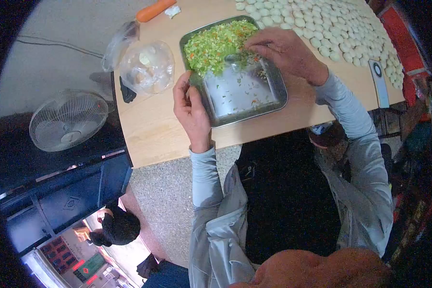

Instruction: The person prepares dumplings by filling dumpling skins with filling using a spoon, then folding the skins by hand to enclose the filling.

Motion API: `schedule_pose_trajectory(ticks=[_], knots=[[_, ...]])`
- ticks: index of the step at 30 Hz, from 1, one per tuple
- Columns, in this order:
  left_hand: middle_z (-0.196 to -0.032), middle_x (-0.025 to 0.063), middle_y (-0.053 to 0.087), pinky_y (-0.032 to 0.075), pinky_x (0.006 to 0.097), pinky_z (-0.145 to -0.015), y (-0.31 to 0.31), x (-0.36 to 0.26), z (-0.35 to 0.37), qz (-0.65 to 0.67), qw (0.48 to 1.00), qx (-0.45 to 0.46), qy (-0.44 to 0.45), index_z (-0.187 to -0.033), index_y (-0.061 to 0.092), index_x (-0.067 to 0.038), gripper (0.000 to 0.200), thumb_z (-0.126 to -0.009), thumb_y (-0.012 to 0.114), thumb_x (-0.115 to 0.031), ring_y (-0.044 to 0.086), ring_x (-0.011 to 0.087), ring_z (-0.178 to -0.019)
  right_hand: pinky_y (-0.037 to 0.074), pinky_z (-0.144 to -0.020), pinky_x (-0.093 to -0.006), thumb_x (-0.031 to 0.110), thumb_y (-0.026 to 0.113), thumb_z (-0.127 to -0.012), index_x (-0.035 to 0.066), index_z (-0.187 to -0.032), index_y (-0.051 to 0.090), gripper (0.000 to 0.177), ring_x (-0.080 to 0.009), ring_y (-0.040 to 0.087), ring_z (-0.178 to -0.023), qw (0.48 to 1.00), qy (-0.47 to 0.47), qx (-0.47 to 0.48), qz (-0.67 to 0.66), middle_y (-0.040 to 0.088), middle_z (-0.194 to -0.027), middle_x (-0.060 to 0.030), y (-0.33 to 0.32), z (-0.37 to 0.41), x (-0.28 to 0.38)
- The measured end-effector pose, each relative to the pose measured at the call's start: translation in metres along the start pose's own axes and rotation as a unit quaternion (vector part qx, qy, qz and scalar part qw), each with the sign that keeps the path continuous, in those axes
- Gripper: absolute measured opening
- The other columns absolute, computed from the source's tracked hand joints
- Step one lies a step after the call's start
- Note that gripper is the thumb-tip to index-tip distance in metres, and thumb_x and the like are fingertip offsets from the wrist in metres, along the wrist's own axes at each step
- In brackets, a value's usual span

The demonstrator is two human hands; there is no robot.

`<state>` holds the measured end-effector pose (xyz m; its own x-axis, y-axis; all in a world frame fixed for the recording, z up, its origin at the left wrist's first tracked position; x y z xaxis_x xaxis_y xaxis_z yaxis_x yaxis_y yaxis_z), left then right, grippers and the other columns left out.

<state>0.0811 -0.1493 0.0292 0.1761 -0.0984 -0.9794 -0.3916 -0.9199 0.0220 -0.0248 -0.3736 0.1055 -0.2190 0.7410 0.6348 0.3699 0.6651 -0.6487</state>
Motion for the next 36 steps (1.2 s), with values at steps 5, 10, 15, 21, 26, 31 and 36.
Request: schedule_pose_trajectory(ticks=[5, 10, 15, 21, 26, 31, 36], knots=[[-0.124, 0.0132, 0.064, 0.049, 0.0300, -0.095, -0.001, -0.001, 0.000, -0.015, 1.000, -0.005, 0.013, -0.134, 0.056, 0.001, 0.036, -0.100, 0.049, -0.001, 0.061, 0.0168, -0.109, 0.054, -0.084, -0.0348, 0.014, 0.069, -0.092, 0.007, -0.105, 0.074, 0.016, -0.0233, 0.070, -0.090, 0.995, -0.008, 0.041, -0.085, 0.074, -0.101, -0.0090, 0.021, 0.009, 0.028], [-0.124, 0.0125, 0.064, 0.050, 0.0287, -0.093, -0.001, -0.002, -0.001, -0.024, 1.000, -0.009, 0.012, -0.134, 0.057, 0.001, 0.035, -0.100, 0.048, -0.001, 0.061, 0.0157, -0.107, 0.055, -0.084, -0.0384, 0.024, 0.070, -0.093, 0.007, -0.102, 0.075, 0.020, -0.0261, 0.071, -0.092, 0.993, -0.009, 0.048, -0.103, 0.075, -0.097, -0.0103, 0.040, 0.015, 0.030], [-0.131, 0.0136, 0.061, 0.043, 0.0330, -0.105, -0.001, -0.002, 0.000, -0.013, 1.000, -0.004, -0.007, -0.133, 0.057, 0.005, 0.035, -0.100, 0.048, -0.001, 0.056, 0.0204, -0.122, 0.052, -0.082, -0.0381, 0.018, 0.070, -0.092, 0.007, -0.102, 0.074, 0.016, -0.0266, 0.067, -0.093, 0.993, -0.078, -0.060, 0.059, 0.072, -0.099, -0.0082, 0.008, 0.007, 0.023], [-0.125, 0.0118, 0.064, 0.050, 0.0295, -0.093, 0.001, -0.004, 0.000, -0.022, 1.000, -0.011, 0.005, -0.133, 0.058, 0.001, 0.035, -0.100, 0.047, 0.000, 0.061, 0.0155, -0.108, 0.050, -0.083, -0.0400, 0.016, 0.069, -0.092, 0.007, -0.101, 0.072, 0.013, -0.0286, 0.065, -0.090, 0.994, 0.009, 0.071, -0.086, 0.071, -0.095, -0.0086, 0.021, 0.030, 0.043], [-0.125, 0.0112, 0.064, 0.050, 0.0302, -0.094, 0.001, -0.005, 0.000, -0.027, 1.000, -0.012, 0.009, -0.133, 0.059, 0.001, 0.034, -0.101, 0.047, -0.001, 0.061, 0.0160, -0.109, 0.049, -0.083, -0.0393, 0.012, 0.070, -0.091, 0.006, -0.100, 0.073, 0.011, -0.0286, 0.064, -0.088, 0.983, -0.108, -0.058, 0.136, 0.070, -0.093, -0.0096, -0.013, 0.026, 0.041], [-0.127, 0.0120, 0.064, 0.049, 0.0308, -0.096, 0.001, -0.008, 0.000, -0.026, 0.999, -0.014, 0.016, -0.133, 0.059, 0.001, 0.034, -0.101, 0.048, -0.002, 0.060, 0.0170, -0.112, 0.048, -0.085, -0.0426, 0.017, 0.069, -0.090, 0.008, -0.098, 0.072, 0.013, -0.0302, 0.066, -0.087, 0.997, -0.051, 0.061, -0.015, 0.072, -0.092, -0.0086, -0.020, 0.038, 0.052], [-0.131, 0.0135, 0.061, 0.043, 0.0330, -0.105, 0.001, -0.005, 0.001, -0.012, 1.000, -0.002, -0.006, -0.133, 0.057, 0.004, 0.035, -0.100, 0.047, 0.000, 0.057, 0.0201, -0.121, 0.047, -0.087, -0.0409, 0.016, 0.072, -0.089, 0.007, -0.097, 0.072, 0.012, -0.0281, 0.063, -0.090, 0.988, -0.112, 0.059, 0.092, 0.071, -0.093, -0.0073, -0.020, 0.045, 0.052]])
Point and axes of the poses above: each hand's wrist, its own z-axis away from the middle knuckle, its own y-axis out of the palm, x = y × z, the point moved 10 cm from there along -z, towards the middle knuckle
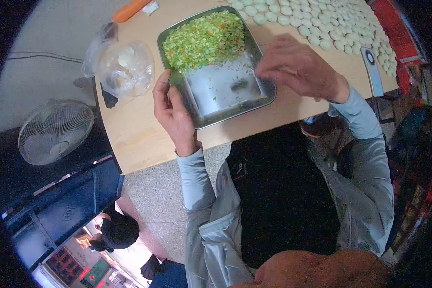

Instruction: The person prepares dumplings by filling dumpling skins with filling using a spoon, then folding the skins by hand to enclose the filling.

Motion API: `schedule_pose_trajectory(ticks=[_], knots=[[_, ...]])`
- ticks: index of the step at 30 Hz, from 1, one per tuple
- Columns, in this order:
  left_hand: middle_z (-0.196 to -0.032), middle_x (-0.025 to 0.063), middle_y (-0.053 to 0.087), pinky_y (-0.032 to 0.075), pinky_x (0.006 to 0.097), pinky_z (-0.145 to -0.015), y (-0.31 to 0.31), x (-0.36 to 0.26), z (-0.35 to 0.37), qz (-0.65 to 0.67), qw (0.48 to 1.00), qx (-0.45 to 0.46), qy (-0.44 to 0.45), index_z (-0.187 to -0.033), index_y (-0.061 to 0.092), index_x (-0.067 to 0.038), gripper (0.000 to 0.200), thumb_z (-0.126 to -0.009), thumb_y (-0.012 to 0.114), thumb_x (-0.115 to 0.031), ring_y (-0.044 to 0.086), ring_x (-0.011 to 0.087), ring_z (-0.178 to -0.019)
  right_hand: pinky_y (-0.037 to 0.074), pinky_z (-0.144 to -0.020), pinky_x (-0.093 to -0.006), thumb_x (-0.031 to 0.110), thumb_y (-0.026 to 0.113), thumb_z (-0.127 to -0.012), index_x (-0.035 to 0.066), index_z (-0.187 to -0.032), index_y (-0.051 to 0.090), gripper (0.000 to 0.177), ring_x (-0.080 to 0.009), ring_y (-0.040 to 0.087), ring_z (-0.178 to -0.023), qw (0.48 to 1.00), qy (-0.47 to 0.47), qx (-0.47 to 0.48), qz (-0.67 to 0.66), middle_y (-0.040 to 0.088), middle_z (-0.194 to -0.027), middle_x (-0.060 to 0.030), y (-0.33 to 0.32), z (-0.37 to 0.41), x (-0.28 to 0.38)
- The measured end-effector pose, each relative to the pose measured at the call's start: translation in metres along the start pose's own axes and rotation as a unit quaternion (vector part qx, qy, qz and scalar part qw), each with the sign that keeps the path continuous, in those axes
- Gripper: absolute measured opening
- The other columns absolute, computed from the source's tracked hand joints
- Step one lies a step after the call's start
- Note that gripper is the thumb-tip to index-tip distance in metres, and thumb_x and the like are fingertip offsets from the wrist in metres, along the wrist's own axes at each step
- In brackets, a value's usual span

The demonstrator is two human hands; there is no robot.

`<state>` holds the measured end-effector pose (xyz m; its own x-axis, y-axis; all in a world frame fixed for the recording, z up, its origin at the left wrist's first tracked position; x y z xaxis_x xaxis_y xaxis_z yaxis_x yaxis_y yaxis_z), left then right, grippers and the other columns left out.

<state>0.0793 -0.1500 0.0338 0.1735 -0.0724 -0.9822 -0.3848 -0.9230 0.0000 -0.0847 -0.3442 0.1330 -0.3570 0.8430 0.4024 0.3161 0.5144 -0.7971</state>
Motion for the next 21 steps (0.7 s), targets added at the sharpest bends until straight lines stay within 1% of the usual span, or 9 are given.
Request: schedule_pose_trajectory(ticks=[2, 5, 8, 10, 11, 13, 16, 17, 21], knots=[[-0.129, 0.0128, 0.062, 0.045, 0.0322, -0.102, 0.001, -0.001, -0.001, -0.007, 1.000, -0.002, 0.007, -0.133, 0.057, 0.003, 0.035, -0.100, 0.047, 0.000, 0.058, 0.0192, -0.117, 0.046, -0.087, -0.0398, 0.011, 0.075, -0.086, 0.005, -0.096, 0.073, 0.011, -0.0265, 0.061, -0.091, 0.989, 0.007, -0.047, 0.139, 0.070, -0.092, -0.0076, -0.011, -0.002, -0.005], [-0.126, 0.0116, 0.064, 0.050, 0.0303, -0.095, -0.001, -0.002, -0.001, -0.023, 0.999, -0.010, 0.022, -0.133, 0.059, 0.000, 0.033, -0.101, 0.048, -0.001, 0.062, 0.0169, -0.110, 0.046, -0.086, -0.0401, 0.009, 0.075, -0.086, 0.005, -0.095, 0.073, 0.010, -0.0267, 0.060, -0.091, 0.997, 0.034, -0.069, 0.003, 0.068, -0.091, -0.0065, -0.021, 0.005, -0.013], [-0.124, 0.0116, 0.065, 0.051, 0.0294, -0.092, -0.002, 0.001, -0.001, -0.020, 1.000, -0.007, 0.014, -0.133, 0.058, 0.000, 0.033, -0.102, 0.048, -0.002, 0.062, 0.0159, -0.108, 0.047, -0.086, -0.0398, 0.014, 0.074, -0.088, 0.011, -0.098, 0.072, 0.011, -0.0284, 0.060, -0.092, 0.995, 0.061, -0.010, -0.078, 0.066, -0.091, -0.0062, -0.019, 0.014, -0.020], [-0.122, 0.0118, 0.066, 0.051, 0.0288, -0.091, -0.002, -0.001, -0.001, -0.022, 0.999, -0.009, 0.025, -0.133, 0.058, 0.000, 0.033, -0.102, 0.048, -0.002, 0.062, 0.0153, -0.107, 0.047, -0.085, -0.0384, 0.015, 0.075, -0.088, 0.011, -0.098, 0.072, 0.012, -0.0285, 0.060, -0.092, 0.996, 0.060, 0.013, -0.058, 0.067, -0.091, -0.0059, -0.018, 0.013, -0.022], [-0.125, 0.0121, 0.064, 0.048, 0.0303, -0.096, -0.001, 0.000, -0.001, -0.005, 1.000, -0.006, 0.010, -0.133, 0.058, 0.001, 0.033, -0.101, 0.048, -0.001, 0.060, 0.0169, -0.112, 0.047, -0.085, -0.0377, 0.015, 0.075, -0.088, 0.011, -0.098, 0.071, 0.012, -0.0285, 0.060, -0.092, 0.997, 0.061, 0.024, -0.048, 0.067, -0.092, -0.0057, -0.017, 0.012, -0.023], [-0.131, 0.0126, 0.061, 0.042, 0.0332, -0.106, 0.001, 0.004, 0.000, 0.028, 0.999, -0.001, -0.020, -0.134, 0.056, 0.004, 0.035, -0.100, 0.046, 0.000, 0.056, 0.0200, -0.122, 0.047, -0.084, -0.0377, 0.010, 0.076, -0.085, 0.008, -0.097, 0.072, 0.013, -0.0276, 0.059, -0.091, 0.998, 0.055, -0.025, 0.002, 0.066, -0.091, -0.0064, -0.025, 0.007, -0.029], [-0.122, 0.0122, 0.065, 0.052, 0.0288, -0.090, -0.001, 0.001, -0.001, -0.004, 1.000, -0.009, 0.007, -0.133, 0.058, 0.001, 0.032, -0.102, 0.048, -0.003, 0.063, 0.0155, -0.106, 0.046, -0.083, -0.0366, 0.009, 0.076, -0.084, 0.007, -0.097, 0.072, 0.014, -0.0269, 0.060, -0.090, 0.994, 0.016, -0.092, 0.055, 0.067, -0.092, -0.0064, -0.029, -0.007, -0.035], [-0.123, 0.0122, 0.065, 0.052, 0.0288, -0.090, 0.000, 0.001, -0.001, -0.005, 1.000, -0.006, 0.012, -0.133, 0.058, 0.001, 0.032, -0.102, 0.048, -0.003, 0.063, 0.0156, -0.106, 0.047, -0.083, -0.0360, 0.010, 0.076, -0.084, 0.007, -0.098, 0.072, 0.015, -0.0268, 0.060, -0.090, 0.991, -0.002, -0.114, 0.070, 0.068, -0.092, -0.0061, -0.030, -0.010, -0.036], [-0.123, 0.0119, 0.065, 0.051, 0.0289, -0.091, 0.000, 0.003, -0.002, 0.004, 1.000, 0.002, 0.017, -0.133, 0.057, 0.001, 0.033, -0.103, 0.047, -0.003, 0.063, 0.0155, -0.106, 0.046, -0.085, -0.0381, 0.013, 0.075, -0.086, 0.009, -0.099, 0.073, 0.014, -0.0252, 0.062, -0.089, 0.991, -0.005, -0.134, 0.013, 0.070, -0.093, -0.0041, -0.019, -0.017, -0.050]])
Point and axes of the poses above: each hand's wrist, its own z-axis away from the middle knuckle, its own y-axis out of the palm, x = y × z, the point moved 10 cm from there along -z, towards the middle knuckle
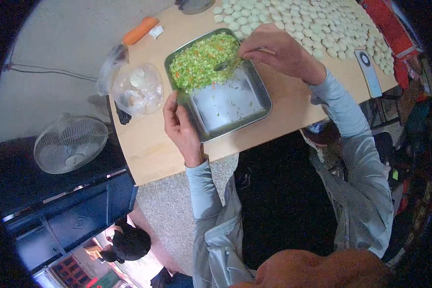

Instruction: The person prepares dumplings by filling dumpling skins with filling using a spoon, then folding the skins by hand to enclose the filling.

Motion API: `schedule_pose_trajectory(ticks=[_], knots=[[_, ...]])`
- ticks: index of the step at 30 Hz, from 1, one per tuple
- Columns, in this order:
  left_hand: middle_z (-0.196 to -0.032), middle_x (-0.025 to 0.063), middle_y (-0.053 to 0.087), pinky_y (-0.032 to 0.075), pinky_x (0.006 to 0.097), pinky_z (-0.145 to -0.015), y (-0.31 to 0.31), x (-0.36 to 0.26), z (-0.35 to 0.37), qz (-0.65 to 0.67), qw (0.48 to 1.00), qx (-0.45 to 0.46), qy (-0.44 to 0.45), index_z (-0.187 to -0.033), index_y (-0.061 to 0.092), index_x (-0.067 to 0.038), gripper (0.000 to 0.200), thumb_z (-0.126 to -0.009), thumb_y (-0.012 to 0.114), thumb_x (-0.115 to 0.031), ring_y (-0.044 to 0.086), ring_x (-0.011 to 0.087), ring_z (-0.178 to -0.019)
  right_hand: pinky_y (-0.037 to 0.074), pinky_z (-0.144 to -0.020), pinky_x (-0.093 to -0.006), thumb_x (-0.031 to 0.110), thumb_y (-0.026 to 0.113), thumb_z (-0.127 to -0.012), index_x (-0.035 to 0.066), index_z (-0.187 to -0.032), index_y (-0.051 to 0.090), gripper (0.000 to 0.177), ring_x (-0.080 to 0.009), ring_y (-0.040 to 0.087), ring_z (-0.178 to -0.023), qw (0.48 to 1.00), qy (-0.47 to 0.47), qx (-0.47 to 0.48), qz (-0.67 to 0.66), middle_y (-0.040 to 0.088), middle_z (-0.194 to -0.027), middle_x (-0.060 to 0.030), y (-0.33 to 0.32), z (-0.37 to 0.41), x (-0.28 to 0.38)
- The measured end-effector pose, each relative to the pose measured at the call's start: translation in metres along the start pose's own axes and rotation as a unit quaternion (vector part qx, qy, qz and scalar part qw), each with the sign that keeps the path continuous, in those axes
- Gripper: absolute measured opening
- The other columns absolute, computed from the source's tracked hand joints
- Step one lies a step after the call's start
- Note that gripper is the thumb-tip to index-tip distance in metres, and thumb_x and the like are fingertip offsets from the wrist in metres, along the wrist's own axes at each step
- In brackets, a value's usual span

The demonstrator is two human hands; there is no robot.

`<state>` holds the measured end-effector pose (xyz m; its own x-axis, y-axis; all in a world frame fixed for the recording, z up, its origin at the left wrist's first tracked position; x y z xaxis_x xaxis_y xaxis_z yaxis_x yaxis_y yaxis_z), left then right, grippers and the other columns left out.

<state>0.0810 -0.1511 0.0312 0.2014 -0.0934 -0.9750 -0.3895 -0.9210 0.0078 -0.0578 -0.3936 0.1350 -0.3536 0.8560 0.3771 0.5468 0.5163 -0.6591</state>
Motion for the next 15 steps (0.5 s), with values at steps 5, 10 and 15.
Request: schedule_pose_trajectory(ticks=[5, 10, 15], knots=[[-0.126, 0.0117, 0.064, 0.049, 0.0301, -0.096, 0.000, -0.001, 0.002, 0.010, 1.000, -0.003, -0.008, -0.134, 0.056, 0.003, 0.033, -0.102, 0.048, -0.003, 0.061, 0.0167, -0.111, 0.045, -0.094, -0.0407, 0.018, 0.071, -0.089, 0.011, -0.099, 0.073, 0.012, -0.0242, 0.063, -0.091, 0.994, -0.032, 0.081, -0.060, 0.070, -0.091, -0.0023, 0.018, 0.003, 0.019], [-0.131, 0.0126, 0.061, 0.044, 0.0322, -0.104, 0.002, -0.001, 0.004, 0.033, 0.998, -0.012, -0.049, -0.134, 0.056, 0.005, 0.034, -0.102, 0.047, -0.002, 0.057, 0.0193, -0.119, 0.044, -0.099, -0.0402, 0.023, 0.068, -0.092, 0.012, -0.098, 0.073, 0.013, -0.0232, 0.064, -0.097, 0.999, -0.038, 0.027, 0.018, 0.070, -0.095, -0.0019, 0.031, 0.000, 0.016], [-0.131, 0.0122, 0.061, 0.043, 0.0323, -0.106, 0.004, -0.005, 0.005, 0.023, 0.999, -0.004, -0.033, -0.134, 0.056, 0.005, 0.034, -0.102, 0.047, -0.003, 0.056, 0.0186, -0.121, 0.045, -0.098, -0.0405, 0.020, 0.068, -0.092, 0.010, -0.098, 0.072, 0.013, -0.0241, 0.062, -0.099, 0.997, -0.056, -0.037, 0.035, 0.069, -0.097, -0.0031, 0.016, -0.003, 0.015]])
Point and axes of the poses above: each hand's wrist, its own z-axis away from the middle knuckle, its own y-axis out of the palm, x = y × z, the point moved 10 cm from there along -z, towards the middle knuckle
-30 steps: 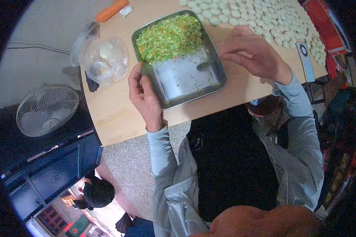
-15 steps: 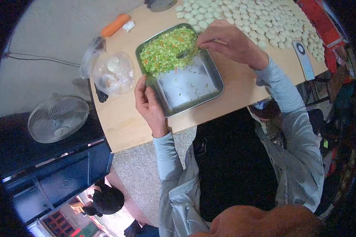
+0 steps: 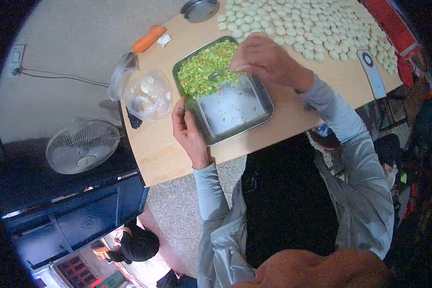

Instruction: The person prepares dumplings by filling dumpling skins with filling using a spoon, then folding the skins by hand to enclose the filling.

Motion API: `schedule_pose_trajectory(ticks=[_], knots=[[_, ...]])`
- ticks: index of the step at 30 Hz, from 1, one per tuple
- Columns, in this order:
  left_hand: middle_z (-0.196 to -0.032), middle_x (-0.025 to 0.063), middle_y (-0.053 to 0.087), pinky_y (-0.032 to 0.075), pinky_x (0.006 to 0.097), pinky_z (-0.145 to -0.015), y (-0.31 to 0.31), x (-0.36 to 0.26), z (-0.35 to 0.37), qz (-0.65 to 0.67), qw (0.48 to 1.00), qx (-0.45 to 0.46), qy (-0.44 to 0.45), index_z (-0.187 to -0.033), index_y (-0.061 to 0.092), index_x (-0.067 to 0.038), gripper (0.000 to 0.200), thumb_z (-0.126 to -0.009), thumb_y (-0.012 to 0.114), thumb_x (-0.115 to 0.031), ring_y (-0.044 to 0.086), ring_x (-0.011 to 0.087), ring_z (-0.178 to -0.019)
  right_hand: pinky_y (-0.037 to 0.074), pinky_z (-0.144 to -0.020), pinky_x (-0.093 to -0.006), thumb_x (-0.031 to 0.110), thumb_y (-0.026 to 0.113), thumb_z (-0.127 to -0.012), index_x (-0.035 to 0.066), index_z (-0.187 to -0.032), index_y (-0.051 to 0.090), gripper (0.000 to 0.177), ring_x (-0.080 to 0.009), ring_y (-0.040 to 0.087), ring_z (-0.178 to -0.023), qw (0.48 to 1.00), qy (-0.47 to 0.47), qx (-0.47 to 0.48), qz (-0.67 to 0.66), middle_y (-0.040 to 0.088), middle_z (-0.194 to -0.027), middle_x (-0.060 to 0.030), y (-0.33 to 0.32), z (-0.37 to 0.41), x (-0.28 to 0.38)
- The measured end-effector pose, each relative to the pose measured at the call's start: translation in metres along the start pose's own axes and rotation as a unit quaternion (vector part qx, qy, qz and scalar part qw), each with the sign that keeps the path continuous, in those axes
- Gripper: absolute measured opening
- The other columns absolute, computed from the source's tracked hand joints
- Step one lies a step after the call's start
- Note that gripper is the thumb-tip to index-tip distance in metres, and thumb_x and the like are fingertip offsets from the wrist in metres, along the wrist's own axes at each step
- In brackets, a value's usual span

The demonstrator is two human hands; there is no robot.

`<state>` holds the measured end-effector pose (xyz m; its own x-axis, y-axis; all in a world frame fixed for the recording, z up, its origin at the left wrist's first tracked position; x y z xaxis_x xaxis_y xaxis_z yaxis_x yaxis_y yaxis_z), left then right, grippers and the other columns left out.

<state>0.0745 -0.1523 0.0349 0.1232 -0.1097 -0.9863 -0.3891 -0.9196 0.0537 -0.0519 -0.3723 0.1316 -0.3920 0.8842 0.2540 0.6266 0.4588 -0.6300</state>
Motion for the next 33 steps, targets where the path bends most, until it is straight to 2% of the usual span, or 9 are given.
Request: schedule_pose_trajectory(ticks=[5, 8, 11, 17, 20, 22, 24, 26, 33], knots=[[-0.131, 0.0122, 0.061, 0.042, 0.0324, -0.107, -0.004, 0.005, -0.003, 0.000, 1.000, -0.001, 0.011, -0.134, 0.057, 0.005, 0.034, -0.102, 0.048, -0.003, 0.056, 0.0188, -0.121, 0.046, -0.093, -0.0397, 0.017, 0.067, -0.092, 0.010, -0.097, 0.072, 0.011, -0.0252, 0.063, -0.099, 0.993, 0.106, -0.011, 0.043, 0.070, -0.097, -0.0040, -0.015, 0.008, -0.018], [-0.131, 0.0125, 0.061, 0.042, 0.0327, -0.107, -0.004, 0.008, -0.003, 0.007, 1.000, -0.001, 0.002, -0.134, 0.057, 0.005, 0.034, -0.102, 0.048, -0.003, 0.056, 0.0194, -0.121, 0.046, -0.093, -0.0399, 0.016, 0.066, -0.092, 0.011, -0.098, 0.072, 0.010, -0.0242, 0.063, -0.100, 0.994, 0.110, 0.001, 0.028, 0.071, -0.098, -0.0039, 0.003, 0.006, -0.012], [-0.131, 0.0130, 0.061, 0.042, 0.0329, -0.107, -0.003, 0.008, -0.002, 0.022, 1.000, -0.003, -0.008, -0.133, 0.057, 0.005, 0.034, -0.102, 0.047, -0.002, 0.056, 0.0199, -0.121, 0.045, -0.094, -0.0404, 0.015, 0.065, -0.093, 0.012, -0.101, 0.072, 0.012, -0.0229, 0.063, -0.101, 0.996, -0.031, -0.037, 0.079, 0.072, -0.099, -0.0030, 0.026, 0.000, 0.020], [-0.131, 0.0133, 0.061, 0.042, 0.0326, -0.106, -0.006, 0.006, -0.003, -0.006, 1.000, 0.007, 0.014, -0.133, 0.057, 0.005, 0.034, -0.101, 0.046, -0.002, 0.057, 0.0200, -0.121, 0.044, -0.093, -0.0422, 0.021, 0.063, -0.093, 0.014, -0.099, 0.075, 0.016, -0.0210, 0.064, -0.101, 0.995, -0.038, -0.068, 0.062, 0.073, -0.099, -0.0020, 0.027, -0.007, 0.019], [-0.128, 0.0119, 0.062, 0.045, 0.0306, -0.100, -0.007, 0.007, -0.004, -0.019, 0.999, 0.010, 0.028, -0.133, 0.057, 0.003, 0.033, -0.101, 0.047, -0.002, 0.058, 0.0177, -0.115, 0.044, -0.093, -0.0408, 0.023, 0.067, -0.092, 0.013, -0.099, 0.075, 0.015, -0.0235, 0.064, -0.098, 0.993, 0.113, -0.018, -0.017, 0.073, -0.098, -0.0032, 0.011, -0.003, -0.006], [-0.122, 0.0094, 0.065, 0.050, 0.0272, -0.089, -0.005, 0.000, -0.004, -0.030, 0.998, 0.003, 0.052, -0.132, 0.059, 0.001, 0.033, -0.102, 0.047, -0.002, 0.061, 0.0133, -0.103, 0.046, -0.093, -0.0395, 0.019, 0.070, -0.090, 0.010, -0.099, 0.075, 0.014, -0.0248, 0.063, -0.100, 0.993, 0.112, 0.036, -0.023, 0.072, -0.100, -0.0051, 0.006, 0.001, -0.006], [-0.121, 0.0095, 0.065, 0.050, 0.0272, -0.089, -0.006, 0.003, -0.004, -0.023, 0.999, 0.003, 0.040, -0.132, 0.059, 0.001, 0.033, -0.101, 0.047, -0.001, 0.061, 0.0135, -0.104, 0.047, -0.092, -0.0386, 0.017, 0.072, -0.090, 0.009, -0.100, 0.075, 0.014, -0.0251, 0.063, -0.100, 0.993, 0.100, 0.063, -0.030, 0.072, -0.100, -0.0058, 0.011, 0.004, -0.005], [-0.121, 0.0096, 0.066, 0.050, 0.0271, -0.090, -0.005, 0.004, -0.004, -0.019, 0.999, 0.004, 0.035, -0.132, 0.059, 0.001, 0.033, -0.101, 0.047, -0.001, 0.061, 0.0136, -0.104, 0.048, -0.091, -0.0380, 0.017, 0.072, -0.091, 0.009, -0.102, 0.076, 0.015, -0.0244, 0.063, -0.100, 0.995, 0.075, 0.061, -0.037, 0.072, -0.100, -0.0054, 0.019, 0.008, -0.008], [-0.121, 0.0098, 0.066, 0.049, 0.0267, -0.091, -0.007, 0.005, -0.004, -0.022, 0.999, 0.000, 0.031, -0.132, 0.059, 0.001, 0.032, -0.101, 0.049, -0.003, 0.061, 0.0129, -0.103, 0.050, -0.087, -0.0396, 0.025, 0.067, -0.094, 0.008, -0.101, 0.076, 0.020, -0.0267, 0.066, -0.095, 0.978, 0.172, -0.075, -0.090, 0.072, -0.095, -0.0090, 0.008, 0.000, -0.033]])
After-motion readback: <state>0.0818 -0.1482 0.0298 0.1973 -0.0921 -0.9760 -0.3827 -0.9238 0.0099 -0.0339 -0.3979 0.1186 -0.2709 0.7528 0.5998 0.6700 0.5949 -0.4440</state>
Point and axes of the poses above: each hand's wrist, its own z-axis away from the middle knuckle, its own y-axis out of the palm, x = y × z, the point moved 10 cm from there along -z, towards the middle knuckle
